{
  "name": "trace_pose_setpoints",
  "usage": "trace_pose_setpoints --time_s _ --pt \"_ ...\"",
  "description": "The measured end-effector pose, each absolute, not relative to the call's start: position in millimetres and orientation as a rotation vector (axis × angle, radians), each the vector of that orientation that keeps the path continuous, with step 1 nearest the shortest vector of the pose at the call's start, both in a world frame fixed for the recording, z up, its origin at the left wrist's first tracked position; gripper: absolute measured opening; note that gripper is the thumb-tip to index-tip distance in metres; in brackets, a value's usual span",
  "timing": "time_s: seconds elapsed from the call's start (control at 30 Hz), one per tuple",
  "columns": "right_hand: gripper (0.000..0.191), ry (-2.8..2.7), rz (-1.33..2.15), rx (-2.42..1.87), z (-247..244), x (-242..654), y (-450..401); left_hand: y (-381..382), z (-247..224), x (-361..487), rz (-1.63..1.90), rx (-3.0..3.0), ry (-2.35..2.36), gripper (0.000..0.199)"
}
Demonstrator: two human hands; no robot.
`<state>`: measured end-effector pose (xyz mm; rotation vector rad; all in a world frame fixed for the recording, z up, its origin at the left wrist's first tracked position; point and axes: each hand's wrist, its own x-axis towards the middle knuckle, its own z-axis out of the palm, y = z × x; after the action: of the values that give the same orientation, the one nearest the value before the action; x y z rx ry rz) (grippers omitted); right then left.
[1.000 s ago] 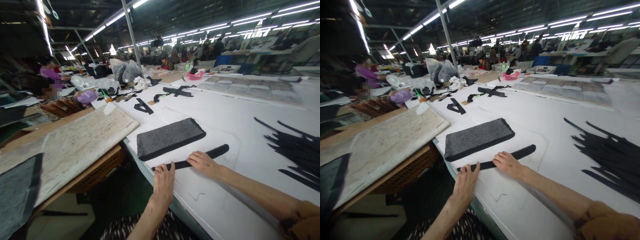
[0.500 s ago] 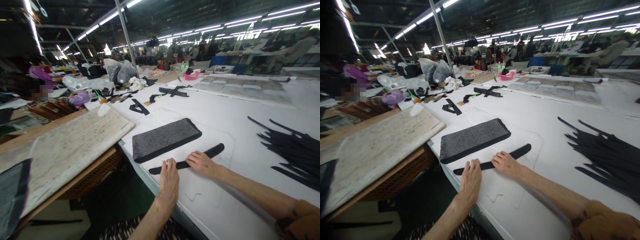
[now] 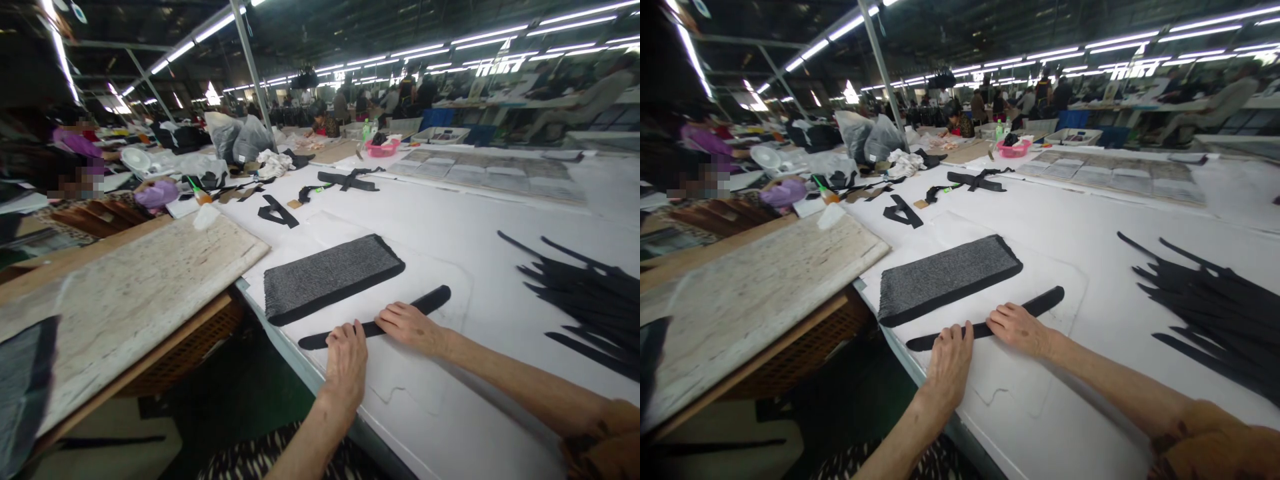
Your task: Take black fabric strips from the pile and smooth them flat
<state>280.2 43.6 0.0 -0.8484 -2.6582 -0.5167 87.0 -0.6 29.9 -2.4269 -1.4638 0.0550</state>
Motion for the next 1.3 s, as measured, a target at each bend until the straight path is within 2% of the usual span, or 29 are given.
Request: trace_pose_setpoints --time_s 0.17,0.37,0.7,0.83,1.0,1.3 --pt "0.025 -2.649 -0.528 -0.881 2 291 42 2 26 92 0.121 -2.426 -1.506 0.055" --pt "0.026 -2.647 -0.529 -0.886 2 306 39 3 18 103 -0.026 -2.447 -1.598 0.057" --pt "0.026 -2.642 -0.526 -0.921 -3 318 34 5 18 106 0.186 -2.463 -1.428 0.065" --pt "0.028 -2.663 -0.554 -0.932 -3 318 32 3 25 94 0.091 -2.482 -1.406 0.059" --pt "0.031 -2.663 -0.569 -0.937 -1 305 28 4 30 67 -0.106 -2.563 -1.446 0.029" --pt "0.02 -2.679 -0.508 -0.944 1 237 31 -33 -1 24 -0.367 -2.41 -1.601 0.046"
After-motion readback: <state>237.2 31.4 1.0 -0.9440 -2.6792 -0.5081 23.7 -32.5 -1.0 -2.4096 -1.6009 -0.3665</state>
